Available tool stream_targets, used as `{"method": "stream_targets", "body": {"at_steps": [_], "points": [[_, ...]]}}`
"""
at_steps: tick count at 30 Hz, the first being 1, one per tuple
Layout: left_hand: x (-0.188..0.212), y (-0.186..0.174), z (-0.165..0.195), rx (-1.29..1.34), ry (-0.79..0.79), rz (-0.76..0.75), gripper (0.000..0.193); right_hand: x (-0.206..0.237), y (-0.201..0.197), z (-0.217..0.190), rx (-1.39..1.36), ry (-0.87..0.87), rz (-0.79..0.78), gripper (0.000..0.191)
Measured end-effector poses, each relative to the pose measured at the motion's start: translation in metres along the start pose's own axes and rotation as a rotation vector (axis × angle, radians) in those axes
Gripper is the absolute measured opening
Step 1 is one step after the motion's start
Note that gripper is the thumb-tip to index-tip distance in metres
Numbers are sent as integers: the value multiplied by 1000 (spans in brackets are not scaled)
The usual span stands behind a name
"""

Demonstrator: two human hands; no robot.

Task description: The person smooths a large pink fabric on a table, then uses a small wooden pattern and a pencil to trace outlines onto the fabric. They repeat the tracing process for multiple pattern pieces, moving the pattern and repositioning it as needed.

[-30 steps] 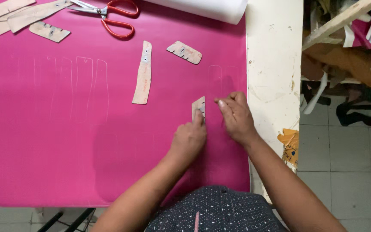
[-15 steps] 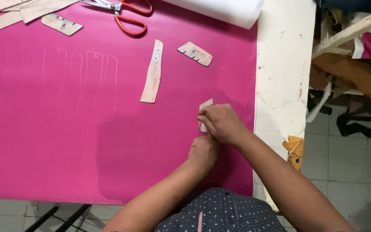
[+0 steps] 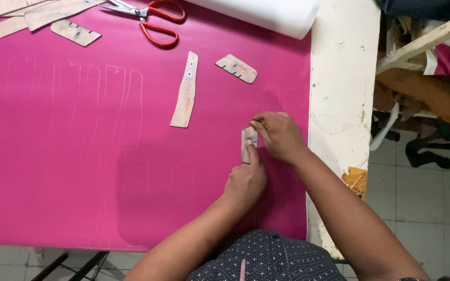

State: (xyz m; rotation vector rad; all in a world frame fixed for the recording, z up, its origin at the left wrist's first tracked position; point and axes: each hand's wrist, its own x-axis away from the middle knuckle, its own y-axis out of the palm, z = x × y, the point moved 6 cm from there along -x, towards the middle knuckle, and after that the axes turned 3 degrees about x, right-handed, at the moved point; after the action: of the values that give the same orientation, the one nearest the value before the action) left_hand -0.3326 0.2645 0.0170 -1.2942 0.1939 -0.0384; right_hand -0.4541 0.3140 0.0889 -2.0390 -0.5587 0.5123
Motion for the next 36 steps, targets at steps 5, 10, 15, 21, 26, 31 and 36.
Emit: {"method": "stream_targets", "body": {"at_steps": [5,10,15,21,26,31,36], "points": [[-4,-16,-11,33,92,-39,32,2,-13,12,99,-7,58,23],[-7,-29,-31,169,27,-61,28,10,-11,14,129,-37,121,23],[-12,-41,-50,204,-50,9,30,26,-8,12,76,-14,84,24],[-18,-43,-56,277,-83,-64,28,27,-8,13,-44,64,7,24],[-18,-47,-61,309,-91,18,23,36,-15,11,-4,81,67,23],[-17,-43,-66,349,-104,-2,21,52,-6,7,-4,104,-75,23],[-17,-44,-67,345,-101,-25,18,53,-12,1,-70,62,-5,23]]}}
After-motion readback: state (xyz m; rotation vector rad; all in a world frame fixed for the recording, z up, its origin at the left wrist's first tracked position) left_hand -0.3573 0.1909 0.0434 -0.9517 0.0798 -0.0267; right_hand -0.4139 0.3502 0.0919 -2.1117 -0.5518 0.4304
